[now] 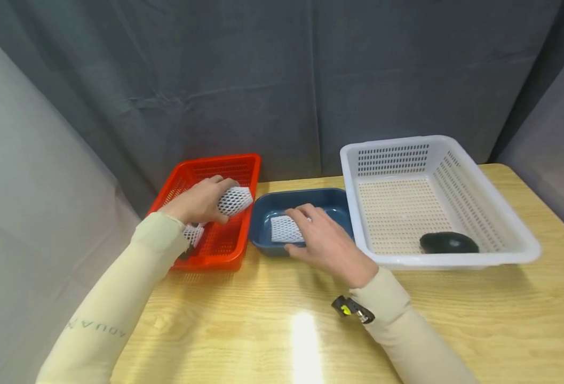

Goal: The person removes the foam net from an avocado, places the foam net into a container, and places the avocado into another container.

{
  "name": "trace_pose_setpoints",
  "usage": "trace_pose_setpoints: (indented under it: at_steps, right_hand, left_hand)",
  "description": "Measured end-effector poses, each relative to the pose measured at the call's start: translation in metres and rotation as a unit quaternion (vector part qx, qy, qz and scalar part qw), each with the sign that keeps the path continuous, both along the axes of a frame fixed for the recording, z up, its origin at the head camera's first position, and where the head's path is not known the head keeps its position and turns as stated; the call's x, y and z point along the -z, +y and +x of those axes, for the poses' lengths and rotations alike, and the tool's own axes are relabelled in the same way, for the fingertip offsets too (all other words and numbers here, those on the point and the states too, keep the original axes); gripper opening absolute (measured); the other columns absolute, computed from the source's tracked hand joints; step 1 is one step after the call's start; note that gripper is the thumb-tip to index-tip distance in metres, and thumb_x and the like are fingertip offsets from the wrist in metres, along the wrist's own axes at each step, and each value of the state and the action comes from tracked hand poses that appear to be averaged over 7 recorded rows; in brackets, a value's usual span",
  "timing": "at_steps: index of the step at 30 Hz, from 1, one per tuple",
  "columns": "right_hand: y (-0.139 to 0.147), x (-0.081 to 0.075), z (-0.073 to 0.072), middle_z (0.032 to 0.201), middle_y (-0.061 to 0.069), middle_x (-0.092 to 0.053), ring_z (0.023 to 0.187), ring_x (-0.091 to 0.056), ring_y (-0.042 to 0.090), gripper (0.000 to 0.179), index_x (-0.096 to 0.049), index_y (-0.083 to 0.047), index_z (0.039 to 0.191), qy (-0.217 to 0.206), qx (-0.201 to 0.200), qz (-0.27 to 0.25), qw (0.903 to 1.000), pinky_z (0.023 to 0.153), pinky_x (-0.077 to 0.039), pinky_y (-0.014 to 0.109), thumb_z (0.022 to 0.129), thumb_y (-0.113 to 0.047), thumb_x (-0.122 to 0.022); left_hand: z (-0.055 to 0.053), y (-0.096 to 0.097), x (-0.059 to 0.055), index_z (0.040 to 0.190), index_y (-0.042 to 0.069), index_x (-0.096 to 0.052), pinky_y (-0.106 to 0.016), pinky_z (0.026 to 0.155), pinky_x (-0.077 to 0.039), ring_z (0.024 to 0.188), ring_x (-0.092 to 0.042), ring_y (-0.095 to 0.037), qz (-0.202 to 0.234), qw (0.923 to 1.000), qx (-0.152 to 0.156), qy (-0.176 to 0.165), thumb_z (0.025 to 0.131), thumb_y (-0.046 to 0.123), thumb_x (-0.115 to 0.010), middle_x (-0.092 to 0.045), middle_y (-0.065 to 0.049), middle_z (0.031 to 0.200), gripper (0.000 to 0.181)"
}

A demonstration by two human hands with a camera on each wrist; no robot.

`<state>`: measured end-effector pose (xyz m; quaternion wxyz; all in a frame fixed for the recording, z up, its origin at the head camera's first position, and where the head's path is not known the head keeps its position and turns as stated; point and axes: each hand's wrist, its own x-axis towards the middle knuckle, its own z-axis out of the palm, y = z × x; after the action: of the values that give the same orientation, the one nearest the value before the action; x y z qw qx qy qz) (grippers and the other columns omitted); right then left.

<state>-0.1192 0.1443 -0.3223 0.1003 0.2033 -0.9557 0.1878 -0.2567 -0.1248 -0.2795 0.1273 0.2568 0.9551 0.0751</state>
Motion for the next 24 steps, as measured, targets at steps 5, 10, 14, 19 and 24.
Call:
trace_pose_setpoints:
  at_steps: [5,10,14,19,24]
  right_hand:
    - [0.006,-0.002,0.003,0.137,0.011,-0.061,0.118,-0.064,0.031,0.068,-0.056,-0.010,0.143,0.001,0.001,-0.003,1.0000,0.101,-0.057,0.048,0.086,-0.035,-0.084]
    - [0.009,-0.003,0.005,0.138,0.012,-0.060,0.121,-0.063,0.031,0.069,-0.055,-0.009,0.143,-0.003,0.001,0.001,1.0000,0.101,-0.057,0.048,0.086,-0.035,-0.084]
    - [0.012,-0.002,0.005,0.138,0.014,-0.060,0.119,-0.063,0.031,0.070,-0.055,-0.008,0.143,-0.002,0.002,0.007,1.0000,0.100,-0.058,0.048,0.085,-0.034,-0.085]
    - [0.016,-0.001,0.007,0.137,0.014,-0.061,0.118,-0.064,0.030,0.070,-0.056,-0.007,0.142,0.004,0.001,0.010,0.9999,0.098,-0.058,0.046,0.085,-0.034,-0.085]
    - [0.018,-0.003,0.010,0.137,0.013,-0.060,0.119,-0.064,0.030,0.069,-0.056,-0.007,0.142,0.006,0.000,0.012,0.9999,0.099,-0.058,0.046,0.085,-0.034,-0.085]
  left_hand:
    - [0.004,0.001,-0.001,0.151,0.024,-0.046,-0.047,0.104,-0.057,0.124,-0.053,-0.026,0.011,0.9998,0.014,-0.006,0.076,0.026,-0.091,-0.055,-0.007,0.139,0.088]
    - [0.011,0.000,-0.003,0.151,0.025,-0.046,-0.048,0.104,-0.057,0.124,-0.052,-0.026,0.019,0.9996,0.019,0.001,0.077,0.023,-0.090,-0.055,-0.006,0.138,0.086]
    - [0.017,0.002,-0.005,0.152,0.025,-0.045,-0.049,0.103,-0.057,0.126,-0.050,-0.026,0.027,0.9991,0.030,0.008,0.078,0.022,-0.090,-0.054,-0.006,0.139,0.086]
    - [0.024,0.006,-0.007,0.151,0.026,-0.047,-0.048,0.100,-0.059,0.126,-0.051,-0.026,0.037,0.9977,0.053,0.019,0.079,0.023,-0.090,-0.055,-0.005,0.139,0.084]
    - [0.030,0.010,-0.008,0.152,0.025,-0.046,-0.045,0.100,-0.059,0.125,-0.051,-0.026,0.051,0.9954,0.077,0.026,0.079,0.020,-0.089,-0.055,-0.005,0.139,0.084]
